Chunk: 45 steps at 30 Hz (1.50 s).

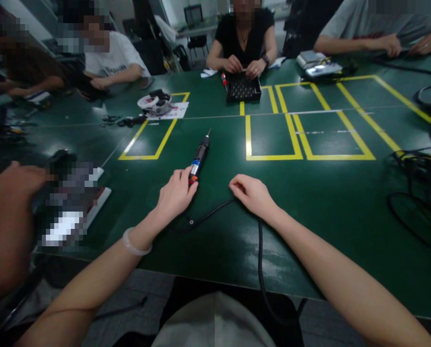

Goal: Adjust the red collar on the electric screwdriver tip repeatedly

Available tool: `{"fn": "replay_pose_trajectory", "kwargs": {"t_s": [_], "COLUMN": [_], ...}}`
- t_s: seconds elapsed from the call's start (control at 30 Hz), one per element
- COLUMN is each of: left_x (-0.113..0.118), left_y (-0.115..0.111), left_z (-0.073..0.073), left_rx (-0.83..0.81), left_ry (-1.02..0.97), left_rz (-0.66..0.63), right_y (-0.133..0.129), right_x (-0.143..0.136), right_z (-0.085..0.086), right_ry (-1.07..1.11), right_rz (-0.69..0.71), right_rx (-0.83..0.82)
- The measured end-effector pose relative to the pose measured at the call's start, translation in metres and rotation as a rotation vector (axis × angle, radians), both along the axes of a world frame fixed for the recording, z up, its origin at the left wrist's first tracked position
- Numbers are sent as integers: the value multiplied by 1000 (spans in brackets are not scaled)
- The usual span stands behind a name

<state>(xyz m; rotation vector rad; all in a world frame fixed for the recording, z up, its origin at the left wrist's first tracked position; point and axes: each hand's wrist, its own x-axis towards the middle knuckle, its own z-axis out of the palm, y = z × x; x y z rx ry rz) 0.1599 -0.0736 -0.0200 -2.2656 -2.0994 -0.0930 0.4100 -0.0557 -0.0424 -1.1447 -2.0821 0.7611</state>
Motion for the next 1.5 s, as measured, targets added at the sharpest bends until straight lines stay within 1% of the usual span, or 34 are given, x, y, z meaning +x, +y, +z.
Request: {"fn": "replay_pose_trajectory", "kwargs": {"t_s": [0.1,0.23,0.33,0.4,0.47,0.57,0.63,0.7,0.77,0.87,1.0,1.07,1.13,1.3,1.5], "left_x": [20,43,55,58,59,56,54,53,52,51,50,50,49,49,50], "left_y": [-7,-15,-20,-22,-24,-24,-24,-23,-23,-23,-23,-23,-23,-22,-21], "left_z": [0,0,-1,0,0,-1,-2,-3,-4,-5,-5,-4,-4,-5,-6], "left_rx": [-3,-12,-17,-26,-38,-41,-40,-43,-43,-37,-44,-48,-57,-56,-37], "left_ry": [13,-11,-18,-28,-57,-105,-120,-127,-137,-152,-162,-164,-166,-171,-156], "left_rz": [-74,-162,-210,-242,-274,-297,-297,-298,-300,-303,-305,-298,-294,-293,-293], "right_y": [-4,-8,-10,-10,-8,-4,-2,0,0,1,3,3,2,-2,-3], "right_x": [-7,-13,-15,-15,-15,-14,-12,-11,-10,-9,-5,-4,-4,-8,-8], "right_z": [0,-1,-1,-2,-4,-6,-6,-5,-4,-3,-5,-7,-9,-12,-11], "right_ry": [-51,-71,-51,-1,100,281,354,405,456,508,537,533,505,399,269], "right_rz": [59,103,136,150,146,130,115,104,105,145,261,313,331,281,194], "right_rx": [7,-3,-1,-38,-160,-458,-614,-707,-754,-774,-766,-759,-736,-621,-565]}}
